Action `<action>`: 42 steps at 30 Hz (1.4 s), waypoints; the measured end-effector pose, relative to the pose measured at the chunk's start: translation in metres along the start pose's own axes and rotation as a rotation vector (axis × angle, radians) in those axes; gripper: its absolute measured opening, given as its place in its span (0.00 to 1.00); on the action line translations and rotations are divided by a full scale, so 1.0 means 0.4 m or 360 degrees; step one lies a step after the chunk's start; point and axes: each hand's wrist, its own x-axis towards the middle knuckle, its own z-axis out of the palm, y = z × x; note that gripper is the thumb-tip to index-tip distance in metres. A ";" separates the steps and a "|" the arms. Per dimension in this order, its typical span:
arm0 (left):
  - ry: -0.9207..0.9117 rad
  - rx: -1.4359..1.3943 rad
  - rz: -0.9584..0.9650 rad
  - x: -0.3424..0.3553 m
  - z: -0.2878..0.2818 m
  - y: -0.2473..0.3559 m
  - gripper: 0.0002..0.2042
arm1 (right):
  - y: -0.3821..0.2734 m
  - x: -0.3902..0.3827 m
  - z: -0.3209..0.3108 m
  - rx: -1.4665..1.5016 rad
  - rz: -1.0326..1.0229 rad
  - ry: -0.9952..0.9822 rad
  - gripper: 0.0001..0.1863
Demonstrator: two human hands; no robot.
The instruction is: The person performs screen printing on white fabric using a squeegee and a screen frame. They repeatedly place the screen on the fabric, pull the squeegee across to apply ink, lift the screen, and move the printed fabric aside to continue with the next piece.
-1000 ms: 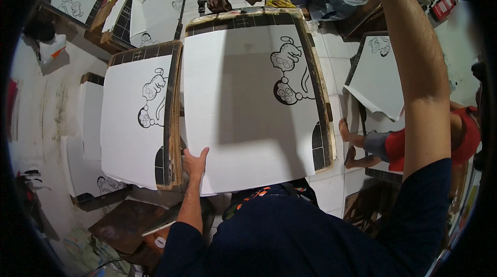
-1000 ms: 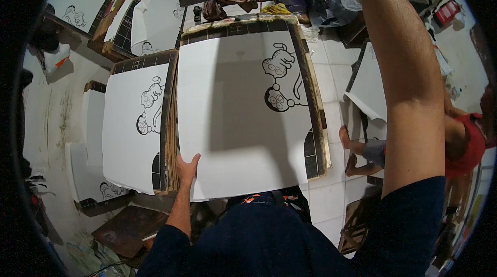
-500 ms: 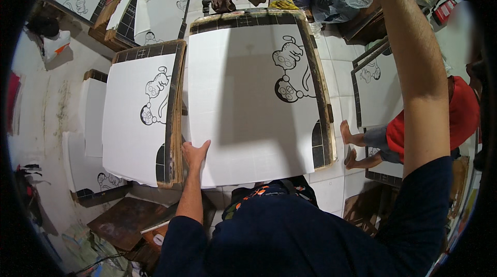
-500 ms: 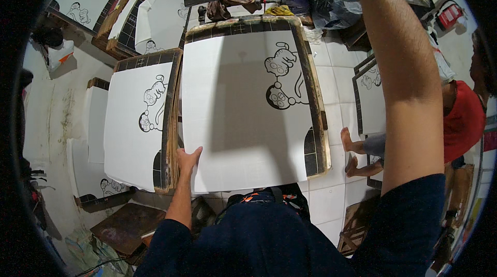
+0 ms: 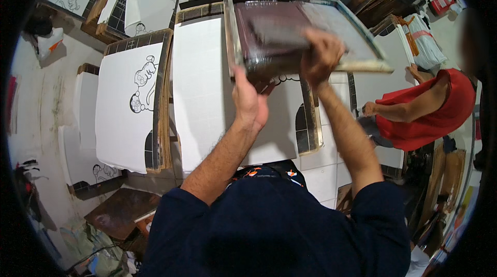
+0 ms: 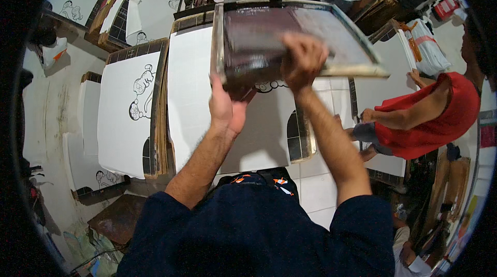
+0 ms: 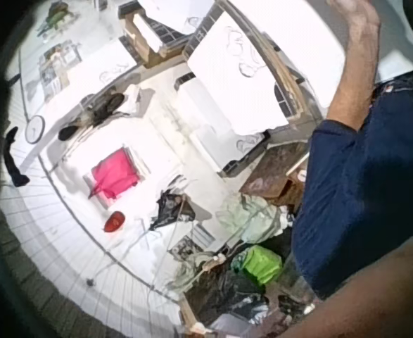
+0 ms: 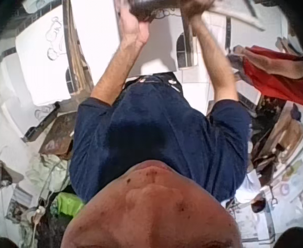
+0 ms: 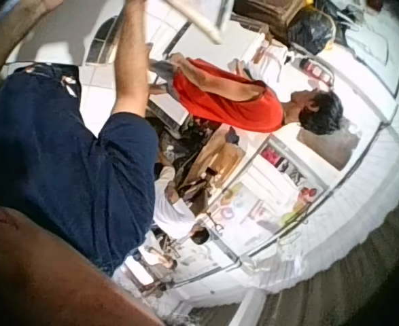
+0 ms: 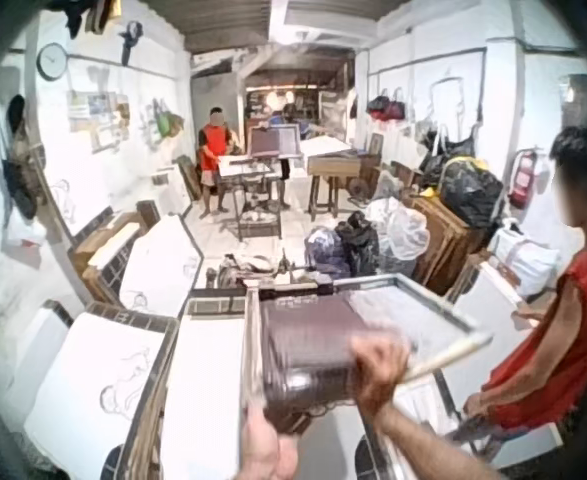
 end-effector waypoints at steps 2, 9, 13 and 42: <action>0.0374 0.0051 -0.0191 0.033 -0.092 -0.080 0.33 | -0.017 -0.141 -0.038 0.0049 0.0057 -0.0285 0.20; 0.0571 0.0212 -0.0355 0.185 -0.404 -0.318 0.35 | 0.014 -0.319 -0.061 0.0105 0.0246 -0.1088 0.38; 0.0540 0.0732 -0.0527 0.178 -0.436 -0.296 0.38 | 0.045 -0.329 -0.029 0.0100 0.0278 -0.1165 0.35; 0.1536 0.1211 -0.0456 -0.712 -1.714 0.122 0.17 | -0.696 -0.373 0.208 0.0046 0.0160 -0.1526 0.15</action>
